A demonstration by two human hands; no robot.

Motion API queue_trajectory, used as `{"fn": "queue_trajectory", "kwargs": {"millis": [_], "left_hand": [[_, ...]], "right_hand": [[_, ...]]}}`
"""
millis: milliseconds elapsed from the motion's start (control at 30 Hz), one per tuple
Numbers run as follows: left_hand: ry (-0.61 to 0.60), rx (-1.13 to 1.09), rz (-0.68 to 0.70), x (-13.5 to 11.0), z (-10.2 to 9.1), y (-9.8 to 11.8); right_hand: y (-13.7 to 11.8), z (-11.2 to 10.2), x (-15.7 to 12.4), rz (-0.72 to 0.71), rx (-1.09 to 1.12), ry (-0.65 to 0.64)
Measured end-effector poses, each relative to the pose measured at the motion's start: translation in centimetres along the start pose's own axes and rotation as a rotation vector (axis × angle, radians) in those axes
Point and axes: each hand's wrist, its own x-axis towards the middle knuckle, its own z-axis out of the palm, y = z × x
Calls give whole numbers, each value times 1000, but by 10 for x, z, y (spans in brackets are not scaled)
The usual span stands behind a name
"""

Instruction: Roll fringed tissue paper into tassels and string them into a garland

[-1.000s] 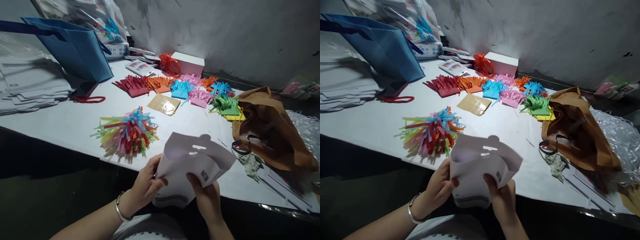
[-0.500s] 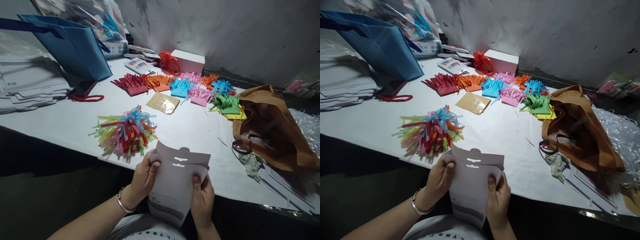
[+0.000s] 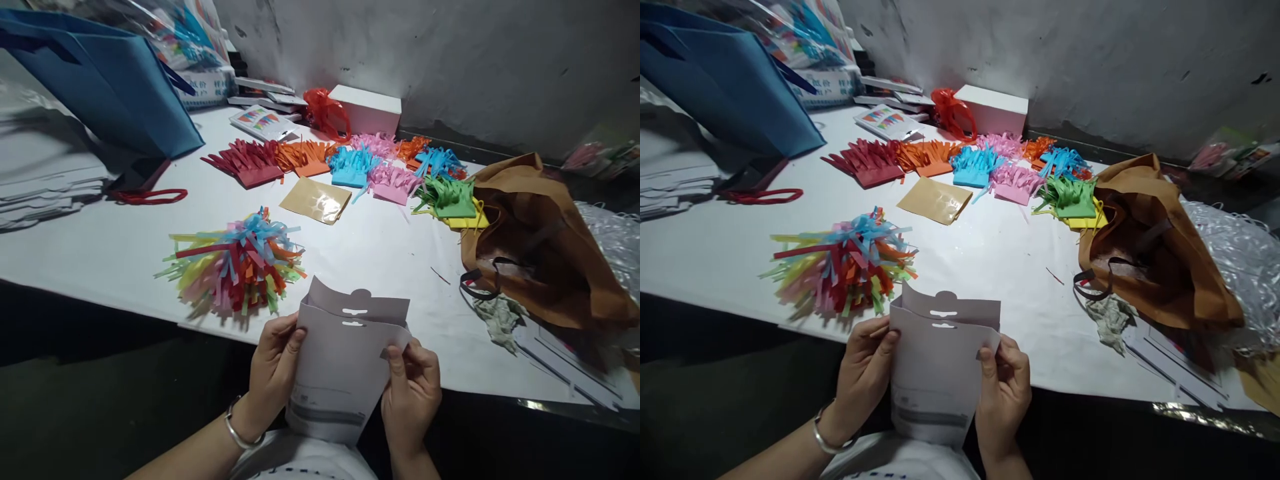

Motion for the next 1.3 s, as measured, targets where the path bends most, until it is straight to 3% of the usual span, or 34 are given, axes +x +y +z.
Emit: {"fn": "queue_trajectory", "kwargs": {"millis": [233,367,467,600,667,800,1000,1067,1100,1167,1200,1267,1300], "left_hand": [[8,-262,-298,6,1,8],[20,-289,-385,13,0,16],[-64,-157,-259,12,-1,21],[-49,-82,82,4,2,22],[-97,12,185,0,4,20],[-255,235,212,-2,7,20],[-199,154,185,2,5,22],[-175,158,185,4,5,21],[-160,167,187,4,4,20],[-132,190,190,4,5,19],[-124,198,198,4,5,19],[-127,196,226,3,6,20],[-132,190,242,2,6,21]], "right_hand": [[-19,0,25,507,415,-120],[-16,-4,29,517,391,-67],[-12,-6,29,438,350,-31],[-14,-8,31,276,231,132],[-17,-10,31,247,194,148],[-16,-19,25,297,121,-71],[-1,-30,15,357,-58,-158],[-3,-28,17,245,-115,-160],[-6,-26,19,104,-140,-117],[-16,-22,25,-315,-229,3],[-23,-19,29,-532,-315,-12],[-36,-13,36,-839,-553,-255],[-41,-10,39,-902,-659,-422]]}}
